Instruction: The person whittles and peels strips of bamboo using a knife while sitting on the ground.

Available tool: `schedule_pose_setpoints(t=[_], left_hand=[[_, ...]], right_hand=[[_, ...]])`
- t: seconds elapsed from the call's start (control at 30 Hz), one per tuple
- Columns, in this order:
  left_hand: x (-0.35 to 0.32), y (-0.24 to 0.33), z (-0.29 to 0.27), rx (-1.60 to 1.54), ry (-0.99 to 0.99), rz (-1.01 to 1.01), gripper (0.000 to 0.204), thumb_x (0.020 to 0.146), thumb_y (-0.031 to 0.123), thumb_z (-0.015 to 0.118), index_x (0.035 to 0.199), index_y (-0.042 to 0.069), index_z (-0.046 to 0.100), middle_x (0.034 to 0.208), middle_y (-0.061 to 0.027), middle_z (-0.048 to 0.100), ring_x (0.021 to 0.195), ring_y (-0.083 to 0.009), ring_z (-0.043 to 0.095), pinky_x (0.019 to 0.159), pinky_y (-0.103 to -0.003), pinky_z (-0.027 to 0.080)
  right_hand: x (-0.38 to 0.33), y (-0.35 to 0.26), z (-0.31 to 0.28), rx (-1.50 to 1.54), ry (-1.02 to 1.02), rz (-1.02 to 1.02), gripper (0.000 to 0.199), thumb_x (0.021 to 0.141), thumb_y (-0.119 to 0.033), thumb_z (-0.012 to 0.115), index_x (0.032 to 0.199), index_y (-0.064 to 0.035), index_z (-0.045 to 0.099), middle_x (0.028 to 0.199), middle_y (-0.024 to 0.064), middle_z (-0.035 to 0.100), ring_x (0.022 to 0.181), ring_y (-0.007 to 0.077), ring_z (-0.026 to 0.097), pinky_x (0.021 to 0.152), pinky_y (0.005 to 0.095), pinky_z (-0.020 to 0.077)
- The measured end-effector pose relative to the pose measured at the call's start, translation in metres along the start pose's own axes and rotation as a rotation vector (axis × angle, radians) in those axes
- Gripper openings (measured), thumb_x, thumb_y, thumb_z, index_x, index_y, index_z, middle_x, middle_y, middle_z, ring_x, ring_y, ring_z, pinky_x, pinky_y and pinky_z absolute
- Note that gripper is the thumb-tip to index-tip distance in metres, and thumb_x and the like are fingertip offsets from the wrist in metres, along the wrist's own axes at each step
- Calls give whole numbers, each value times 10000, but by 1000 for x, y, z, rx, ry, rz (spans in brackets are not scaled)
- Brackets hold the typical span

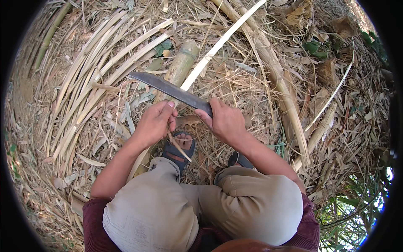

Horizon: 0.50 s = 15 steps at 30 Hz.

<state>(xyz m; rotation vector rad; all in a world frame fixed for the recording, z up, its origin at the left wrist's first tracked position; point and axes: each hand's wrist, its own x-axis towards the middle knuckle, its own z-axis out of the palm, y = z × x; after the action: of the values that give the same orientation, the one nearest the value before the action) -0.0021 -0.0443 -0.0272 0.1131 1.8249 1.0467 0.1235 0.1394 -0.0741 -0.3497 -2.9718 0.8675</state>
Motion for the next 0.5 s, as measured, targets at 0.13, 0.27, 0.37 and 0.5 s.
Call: schedule_pose_setpoints(t=[0.13,0.27,0.37,0.5], left_hand=[[5,-6,6,-34,-19,65,326,1065,339,451,907,73,553,654,50,451,449,-28,320,407,-207,251],[4,-1,8,103,30,141,392,1057,336,459,869,18,591,671,-10,544,623,-105,504,589,-286,424],[15,9,10,44,31,219,417,1067,359,442,849,31,579,666,-7,525,620,-108,489,599,-283,425],[9,15,10,-11,46,224,339,1071,345,459,851,96,527,649,62,425,472,-25,306,420,-200,247]], right_hand=[[-4,-2,-4,-43,29,-90,537,925,-583,574,836,-57,518,699,143,644,494,307,625,432,410,502],[15,30,-17,-250,153,-251,546,892,-614,600,799,-83,510,635,91,616,480,246,625,418,363,493],[19,24,-13,-265,238,-147,559,879,-641,594,786,-97,508,604,78,601,463,230,613,414,356,489],[35,64,-28,-387,270,102,579,916,-665,517,803,-98,500,562,60,585,431,219,593,409,359,488]])
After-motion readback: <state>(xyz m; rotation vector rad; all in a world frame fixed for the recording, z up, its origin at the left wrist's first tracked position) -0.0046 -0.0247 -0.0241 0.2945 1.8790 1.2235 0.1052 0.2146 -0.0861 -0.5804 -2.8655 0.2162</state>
